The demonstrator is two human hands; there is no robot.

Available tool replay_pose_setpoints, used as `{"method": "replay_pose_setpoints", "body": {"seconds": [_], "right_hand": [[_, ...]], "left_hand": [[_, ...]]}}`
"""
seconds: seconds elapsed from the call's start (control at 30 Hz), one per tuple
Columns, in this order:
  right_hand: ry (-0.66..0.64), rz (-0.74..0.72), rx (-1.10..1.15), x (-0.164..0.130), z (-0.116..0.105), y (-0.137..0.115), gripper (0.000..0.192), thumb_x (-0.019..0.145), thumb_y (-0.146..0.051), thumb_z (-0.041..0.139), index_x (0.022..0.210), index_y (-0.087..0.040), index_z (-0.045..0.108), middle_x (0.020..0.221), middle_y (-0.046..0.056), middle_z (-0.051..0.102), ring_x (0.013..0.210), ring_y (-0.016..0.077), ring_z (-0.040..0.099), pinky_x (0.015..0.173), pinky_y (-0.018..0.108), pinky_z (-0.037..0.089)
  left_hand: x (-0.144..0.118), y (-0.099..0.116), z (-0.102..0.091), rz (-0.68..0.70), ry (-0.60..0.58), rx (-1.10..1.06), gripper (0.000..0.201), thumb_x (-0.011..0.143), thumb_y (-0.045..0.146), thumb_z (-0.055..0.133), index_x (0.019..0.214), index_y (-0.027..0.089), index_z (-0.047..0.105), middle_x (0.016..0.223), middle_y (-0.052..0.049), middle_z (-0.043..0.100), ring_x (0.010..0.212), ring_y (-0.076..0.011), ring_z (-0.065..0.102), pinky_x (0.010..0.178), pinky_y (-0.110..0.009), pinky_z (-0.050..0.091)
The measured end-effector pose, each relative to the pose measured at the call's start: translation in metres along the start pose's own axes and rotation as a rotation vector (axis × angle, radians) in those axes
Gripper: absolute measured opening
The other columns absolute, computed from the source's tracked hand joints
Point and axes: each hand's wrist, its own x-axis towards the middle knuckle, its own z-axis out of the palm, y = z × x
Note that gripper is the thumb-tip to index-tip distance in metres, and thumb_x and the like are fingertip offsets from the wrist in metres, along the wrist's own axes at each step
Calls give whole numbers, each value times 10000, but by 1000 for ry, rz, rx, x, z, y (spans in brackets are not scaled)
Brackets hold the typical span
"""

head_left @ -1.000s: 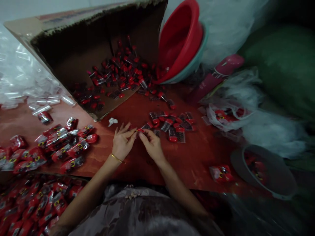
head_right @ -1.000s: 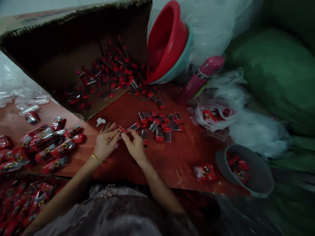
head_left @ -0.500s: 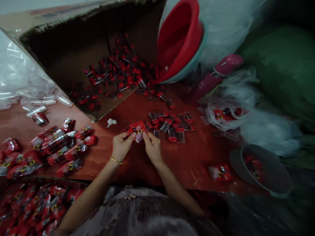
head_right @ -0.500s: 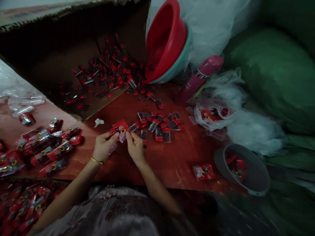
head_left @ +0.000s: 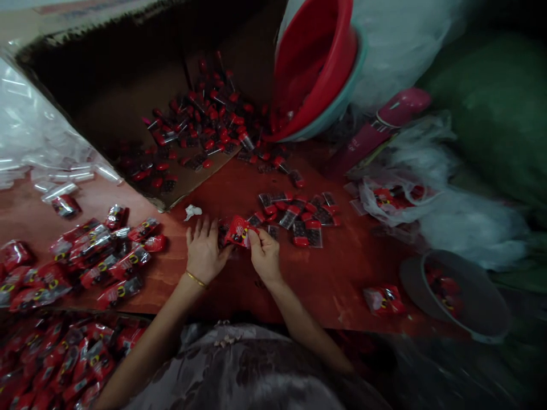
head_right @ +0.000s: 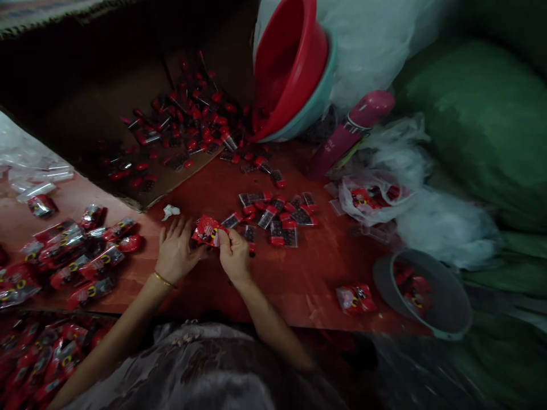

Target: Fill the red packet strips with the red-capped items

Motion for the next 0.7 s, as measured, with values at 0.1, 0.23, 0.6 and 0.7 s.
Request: {"method": "replay_pose_setpoints", "body": {"seconds": [0.1,0.23,0.6,0.7], "right_hand": [[53,-7,-29,0,0,-2,353,876,-337,425,565,-175,458,495,-56,407,484,76,370,490,201,296],[79,27,59,-1,2,-4,304,871,-323,446,619,-168,517,541,-42,470,517,85,428,518,202,347],[35,206,311,-7,13,-6,212,832,-344,509,884,-174,623,574,-36,576,503,96,526,516,206,431],[21,227,320,-11,16,-6,229,825,-359,519,882,-167,630,554,-40,567,491,96,520,494,200,424]], "left_hand": [[1,-4,1,77,49,-15,816,717,369,616,1386,54,272,1454,-239,244,1333,-359,244,1047,-535,204],[1,-7,-4,179,80,-161,487,785,387,538,1215,158,533,1366,-149,448,1334,-325,262,1066,-528,185],[2,6,-9,74,-97,-700,148,741,293,570,752,169,650,848,-75,671,938,-256,586,905,-430,405],[1,13,-8,-177,-158,-1145,254,696,383,645,766,141,668,698,-39,655,642,-160,585,631,-275,469]]}}
